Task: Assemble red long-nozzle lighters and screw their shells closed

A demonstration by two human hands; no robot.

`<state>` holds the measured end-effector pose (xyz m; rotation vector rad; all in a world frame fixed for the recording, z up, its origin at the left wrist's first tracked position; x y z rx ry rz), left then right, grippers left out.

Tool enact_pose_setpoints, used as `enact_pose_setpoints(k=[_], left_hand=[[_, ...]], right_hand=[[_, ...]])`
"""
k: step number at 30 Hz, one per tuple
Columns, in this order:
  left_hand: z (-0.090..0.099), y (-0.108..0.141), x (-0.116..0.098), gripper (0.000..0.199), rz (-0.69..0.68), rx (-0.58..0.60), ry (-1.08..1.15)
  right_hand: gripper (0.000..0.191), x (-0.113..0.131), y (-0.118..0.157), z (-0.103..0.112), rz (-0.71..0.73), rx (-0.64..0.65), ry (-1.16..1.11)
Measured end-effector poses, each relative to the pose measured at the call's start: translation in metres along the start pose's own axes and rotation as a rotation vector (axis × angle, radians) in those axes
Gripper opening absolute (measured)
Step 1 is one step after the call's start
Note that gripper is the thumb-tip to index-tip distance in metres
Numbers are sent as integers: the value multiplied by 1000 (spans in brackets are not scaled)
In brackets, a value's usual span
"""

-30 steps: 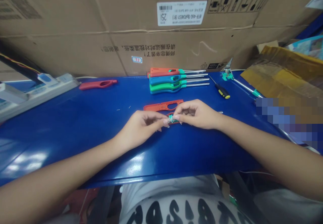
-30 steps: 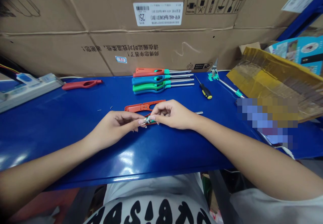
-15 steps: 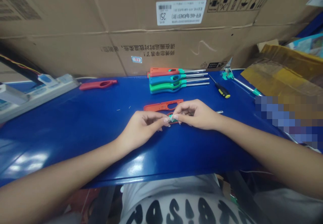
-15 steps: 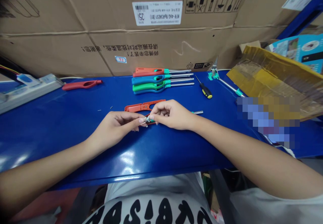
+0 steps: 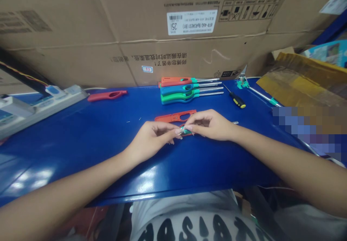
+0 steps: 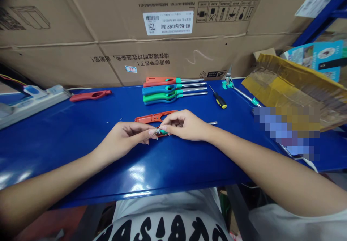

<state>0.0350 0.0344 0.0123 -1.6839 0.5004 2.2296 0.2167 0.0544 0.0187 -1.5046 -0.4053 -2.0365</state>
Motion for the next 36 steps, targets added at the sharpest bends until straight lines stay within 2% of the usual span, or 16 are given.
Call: enact_pose_setpoints(k=[16,20,22,27,31,36], left_hand=[[-2,-5,4,26,-16,-26,-12],[4,-5,0,26,0,68,-37],[11,-5,-6,26,-37,90,-112],[25,-2,-20,22,-185,64,-477],[24,-2,-18,24,-175,67,-539],[22,-2,-12,26,-130,86,-561]], right_hand=[[21,-9,0,-1,-13,-60,-14],[22,-8,-2,-2,3,-21,10],[23,-8,-2,-2,-6,1,63],[24,-6,0,-1,-4,-15,109],[21,-4,0,1,60,-55,138],[22,-5,0,0,36,-45,135]])
Point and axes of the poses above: each hand's wrist, its own y-axis away from the middle knuckle, its own z-axis out of the back of the hand, x = y × z, the point moved 5 cm from there along -y, towards the middle knuckle, and after that the axes turned 1 degree about -z, right-handed, at the moved point
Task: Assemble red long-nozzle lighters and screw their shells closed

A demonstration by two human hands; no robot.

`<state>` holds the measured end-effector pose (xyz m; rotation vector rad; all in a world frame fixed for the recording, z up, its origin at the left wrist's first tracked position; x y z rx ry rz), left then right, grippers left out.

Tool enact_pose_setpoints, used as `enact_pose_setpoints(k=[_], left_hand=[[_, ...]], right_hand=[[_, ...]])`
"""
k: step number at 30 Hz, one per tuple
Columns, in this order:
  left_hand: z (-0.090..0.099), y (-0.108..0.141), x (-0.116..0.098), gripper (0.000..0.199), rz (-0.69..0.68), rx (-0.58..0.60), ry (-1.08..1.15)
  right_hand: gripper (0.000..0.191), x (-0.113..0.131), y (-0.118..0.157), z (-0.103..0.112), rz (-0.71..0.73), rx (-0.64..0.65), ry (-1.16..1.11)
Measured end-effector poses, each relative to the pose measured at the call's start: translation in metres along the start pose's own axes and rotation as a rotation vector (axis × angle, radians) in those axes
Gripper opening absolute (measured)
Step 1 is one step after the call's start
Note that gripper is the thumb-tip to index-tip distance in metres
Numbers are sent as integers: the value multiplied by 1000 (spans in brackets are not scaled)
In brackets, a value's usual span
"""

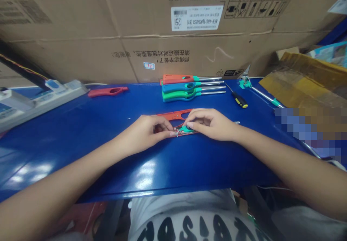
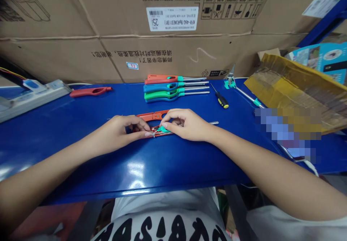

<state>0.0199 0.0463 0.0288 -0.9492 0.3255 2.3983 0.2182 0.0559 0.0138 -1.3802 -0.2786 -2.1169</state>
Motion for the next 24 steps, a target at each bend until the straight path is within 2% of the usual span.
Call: enact_pose_setpoints(k=[7,11,16,20,24], left_hand=[[2,0,-6,18,-196,-93,-185],[5,1,-9,21,-193,-88,-227],[12,6,-11,18,-119,11,-306],[13,8,-11,17,-108,40,-320],[11,9,-11,18,-146,25,-313]], right_hand=[[21,-1,1,0,-1,-3,-1],[21,5,2,1,55,-20,79],[21,19,7,2,274,-55,292],[33,23,12,-4,425,23,595],[39,20,13,-10,415,165,796]])
Point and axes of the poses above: each hand's wrist, its own y-axis away from the middle knuckle, its own z-axis out of the back of the hand, x = y × z, the point moved 5 cm from there along -y, towards the middle knuckle, and after that the axes turned 1 degree about -z, right-handed, at the moved point
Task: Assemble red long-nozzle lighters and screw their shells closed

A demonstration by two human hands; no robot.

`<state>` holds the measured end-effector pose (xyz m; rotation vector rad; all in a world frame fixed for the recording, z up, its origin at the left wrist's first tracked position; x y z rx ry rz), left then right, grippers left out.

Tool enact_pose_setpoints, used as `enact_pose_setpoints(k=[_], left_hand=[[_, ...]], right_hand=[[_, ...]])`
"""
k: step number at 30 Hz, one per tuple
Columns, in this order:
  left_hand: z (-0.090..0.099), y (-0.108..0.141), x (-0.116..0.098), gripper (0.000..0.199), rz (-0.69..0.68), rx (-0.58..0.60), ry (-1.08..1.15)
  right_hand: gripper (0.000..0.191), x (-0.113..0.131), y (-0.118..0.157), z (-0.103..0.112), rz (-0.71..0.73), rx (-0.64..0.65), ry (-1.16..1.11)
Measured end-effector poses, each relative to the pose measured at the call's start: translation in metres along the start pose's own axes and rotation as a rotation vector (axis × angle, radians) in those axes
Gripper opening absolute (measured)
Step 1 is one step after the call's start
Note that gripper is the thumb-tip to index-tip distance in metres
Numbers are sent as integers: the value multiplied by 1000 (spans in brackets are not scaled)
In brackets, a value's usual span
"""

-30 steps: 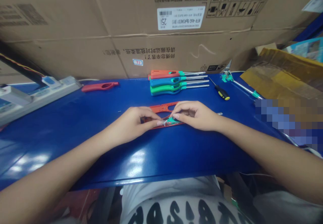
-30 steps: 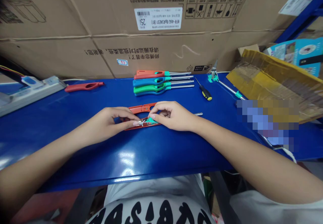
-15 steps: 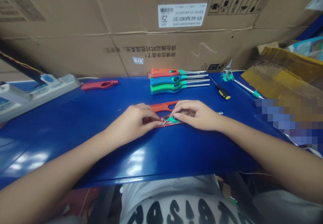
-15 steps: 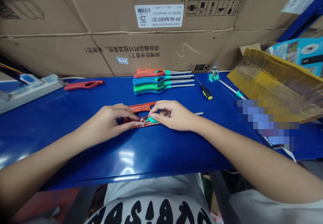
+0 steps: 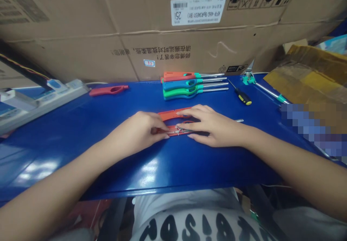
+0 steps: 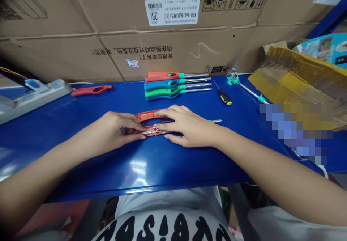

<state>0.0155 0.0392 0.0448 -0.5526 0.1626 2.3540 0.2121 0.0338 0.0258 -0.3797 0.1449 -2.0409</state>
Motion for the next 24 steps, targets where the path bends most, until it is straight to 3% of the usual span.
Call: enact_pose_setpoints(k=[6,10,16,24], left_hand=[[-1,3,-5,19,-48,-19,-66],[-4,5,-7,20,-33,-24,-145],[-5,6,-9,20,17,-25,-220],[-3,6,-10,18,34,-57,-146]], right_hand=[[43,10,-1,-1,38,110,161],[40,24,-2,-5,77,98,327],[37,33,-1,-12,97,72,362],[32,42,-4,-13,130,77,465]])
Point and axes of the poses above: each hand's wrist, its own y-axis away from the middle knuckle, its own z-axis out of the back of the hand, x = y × z, the point moved 5 cm from there along -y, towards the middle knuckle, and after that the axes turned 1 degree about -z, right-handed, at the moved point
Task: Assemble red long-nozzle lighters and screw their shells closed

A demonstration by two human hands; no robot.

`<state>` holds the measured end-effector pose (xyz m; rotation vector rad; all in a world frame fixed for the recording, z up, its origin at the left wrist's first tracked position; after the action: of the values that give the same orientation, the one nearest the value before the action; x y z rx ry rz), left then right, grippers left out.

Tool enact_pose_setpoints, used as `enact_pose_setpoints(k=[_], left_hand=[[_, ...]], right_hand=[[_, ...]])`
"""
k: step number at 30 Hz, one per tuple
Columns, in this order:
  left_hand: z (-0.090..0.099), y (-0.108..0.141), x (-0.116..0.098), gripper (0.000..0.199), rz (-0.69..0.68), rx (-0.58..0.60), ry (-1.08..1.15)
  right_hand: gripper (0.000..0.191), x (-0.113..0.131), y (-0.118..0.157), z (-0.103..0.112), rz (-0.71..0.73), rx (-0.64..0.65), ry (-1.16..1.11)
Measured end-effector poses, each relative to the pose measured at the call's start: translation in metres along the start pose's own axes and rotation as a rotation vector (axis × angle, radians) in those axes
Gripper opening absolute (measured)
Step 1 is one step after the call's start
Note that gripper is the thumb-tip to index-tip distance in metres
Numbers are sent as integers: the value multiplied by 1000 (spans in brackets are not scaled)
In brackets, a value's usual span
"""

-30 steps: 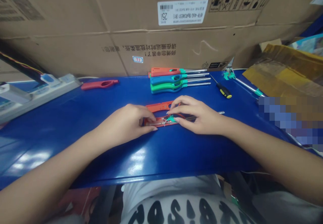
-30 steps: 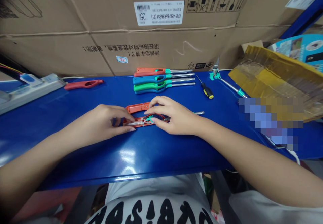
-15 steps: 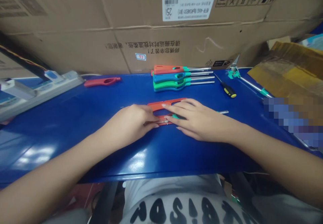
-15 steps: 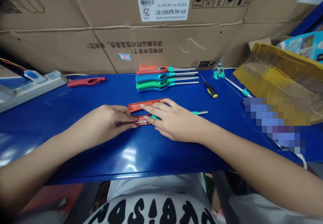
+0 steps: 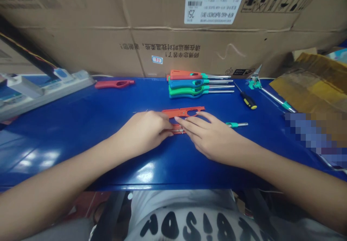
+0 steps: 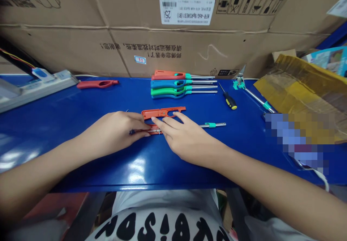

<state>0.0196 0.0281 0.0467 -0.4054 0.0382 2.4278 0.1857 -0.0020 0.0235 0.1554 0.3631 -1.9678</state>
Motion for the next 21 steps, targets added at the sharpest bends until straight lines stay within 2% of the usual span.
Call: enact_pose_setpoints(k=[6,14,18,21], left_hand=[[-3,1,2,20,38,31,-118],[-4,-1,3,19,31,64,-144],[-5,-1,3,18,30,57,-113],[-4,0,3,19,48,47,-104]], right_hand=[[35,2,1,-4,-12,29,-16],[40,-5,-1,7,-75,-54,-81],[42,-7,2,8,-86,-7,-204],[44,-9,5,6,-165,51,-317]])
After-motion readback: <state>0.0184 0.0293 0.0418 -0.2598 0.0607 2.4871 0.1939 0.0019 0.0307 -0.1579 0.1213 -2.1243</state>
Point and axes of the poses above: each hand's wrist, its own y-axis away from the middle knuckle, its own z-axis out of the back of the hand, x = y × z, the point moved 5 cm from there along -y, towards the middle knuckle, and after that the axes turned 1 degree about -z, right-handed, at the moved point
